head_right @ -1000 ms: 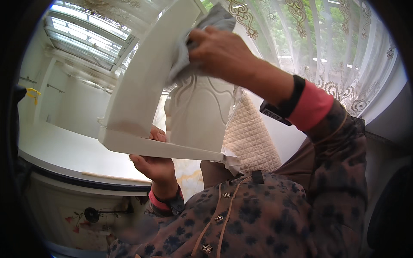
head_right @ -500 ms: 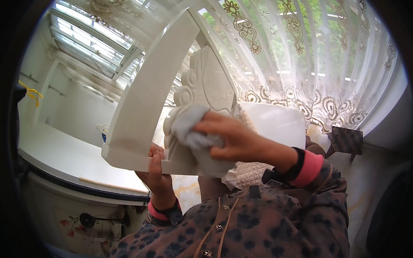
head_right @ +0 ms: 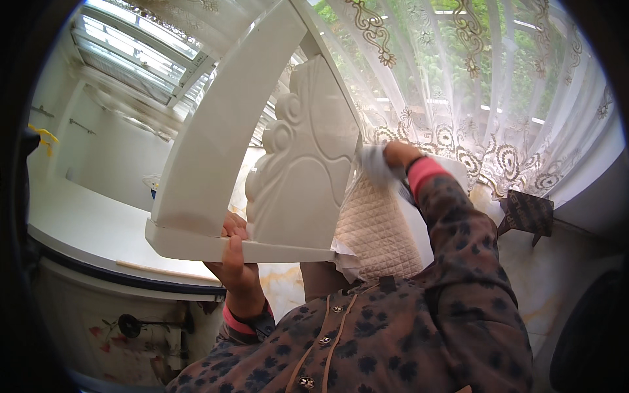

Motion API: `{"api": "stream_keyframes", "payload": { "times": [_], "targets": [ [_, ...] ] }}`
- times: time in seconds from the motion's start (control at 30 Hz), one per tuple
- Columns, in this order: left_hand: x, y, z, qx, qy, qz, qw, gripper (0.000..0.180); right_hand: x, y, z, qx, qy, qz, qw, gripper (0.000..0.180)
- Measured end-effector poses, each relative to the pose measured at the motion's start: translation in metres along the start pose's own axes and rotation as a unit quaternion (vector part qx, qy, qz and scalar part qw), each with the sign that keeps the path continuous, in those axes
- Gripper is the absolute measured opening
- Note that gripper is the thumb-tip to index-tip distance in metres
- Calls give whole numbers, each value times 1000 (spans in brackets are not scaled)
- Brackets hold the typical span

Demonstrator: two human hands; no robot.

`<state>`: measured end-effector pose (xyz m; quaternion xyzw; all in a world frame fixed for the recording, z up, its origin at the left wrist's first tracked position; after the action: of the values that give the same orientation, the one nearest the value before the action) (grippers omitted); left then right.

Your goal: The person wipes a white chair with a cloth, then removes a quilted seat cushion and wipes the chair seat. The person then wipes the window frame and glass.

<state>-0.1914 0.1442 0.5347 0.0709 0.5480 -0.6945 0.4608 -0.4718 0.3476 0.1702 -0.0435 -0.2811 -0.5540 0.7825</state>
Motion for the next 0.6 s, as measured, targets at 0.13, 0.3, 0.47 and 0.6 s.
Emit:
{"api": "stream_keyframes", "payload": {
  "times": [0.13,0.3,0.47,0.6],
  "targets": [
    [4,-3,5,-12,10,-22,1000,18,-4,-4,-12,-36,77,82,993,39],
    [4,-8,1,7,36,-43,998,21,10,47,210,-320,-616,381,611,56],
    [9,-8,3,12,21,-33,999,21,38,58,174,-511,-330,214,764,40],
    [13,-6,2,11,29,-38,999,23,1,22,7,-160,-194,23,968,27]
  ]
}}
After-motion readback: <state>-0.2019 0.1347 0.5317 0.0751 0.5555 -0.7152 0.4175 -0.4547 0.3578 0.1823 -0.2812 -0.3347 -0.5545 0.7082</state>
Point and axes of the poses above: each hand's wrist, its own y-axis away from the middle knuckle, its own z-axis out of the back of the hand, x = y × z, the point moved 10 cm from there along -y, towards the middle knuckle, and after that the axes turned 9 degrees about -y, right-handed, at the moved point
